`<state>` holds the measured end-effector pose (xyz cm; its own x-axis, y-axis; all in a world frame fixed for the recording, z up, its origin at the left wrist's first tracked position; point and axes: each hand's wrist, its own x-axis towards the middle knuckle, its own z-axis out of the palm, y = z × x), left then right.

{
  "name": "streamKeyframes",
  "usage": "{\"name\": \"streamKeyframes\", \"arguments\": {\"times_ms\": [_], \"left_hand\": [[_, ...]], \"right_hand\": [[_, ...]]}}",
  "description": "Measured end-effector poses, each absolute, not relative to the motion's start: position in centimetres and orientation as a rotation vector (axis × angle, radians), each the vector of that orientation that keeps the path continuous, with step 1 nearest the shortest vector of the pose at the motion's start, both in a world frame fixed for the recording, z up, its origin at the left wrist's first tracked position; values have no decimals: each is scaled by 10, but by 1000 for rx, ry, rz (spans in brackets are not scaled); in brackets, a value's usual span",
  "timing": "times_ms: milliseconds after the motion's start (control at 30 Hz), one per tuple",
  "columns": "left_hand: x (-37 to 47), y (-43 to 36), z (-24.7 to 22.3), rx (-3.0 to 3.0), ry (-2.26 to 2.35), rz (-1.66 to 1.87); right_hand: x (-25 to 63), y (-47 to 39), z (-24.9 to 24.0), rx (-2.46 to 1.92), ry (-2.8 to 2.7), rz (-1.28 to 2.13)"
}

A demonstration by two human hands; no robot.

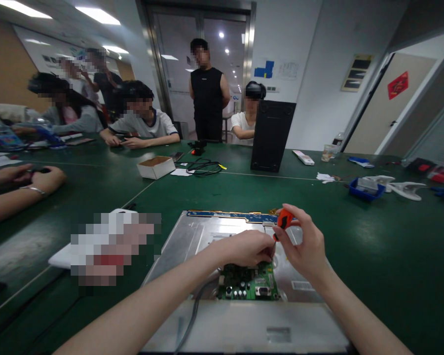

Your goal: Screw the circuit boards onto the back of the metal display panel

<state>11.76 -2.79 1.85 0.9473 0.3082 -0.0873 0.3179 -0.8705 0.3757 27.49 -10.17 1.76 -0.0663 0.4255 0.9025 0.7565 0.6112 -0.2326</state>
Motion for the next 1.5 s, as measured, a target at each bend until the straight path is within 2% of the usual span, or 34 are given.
{"name": "streamKeyframes", "arguments": {"times_ms": [1500], "left_hand": [[117, -27, 20, 2684, 433, -16]], "right_hand": [[274, -105, 23, -923, -1667, -408]]}}
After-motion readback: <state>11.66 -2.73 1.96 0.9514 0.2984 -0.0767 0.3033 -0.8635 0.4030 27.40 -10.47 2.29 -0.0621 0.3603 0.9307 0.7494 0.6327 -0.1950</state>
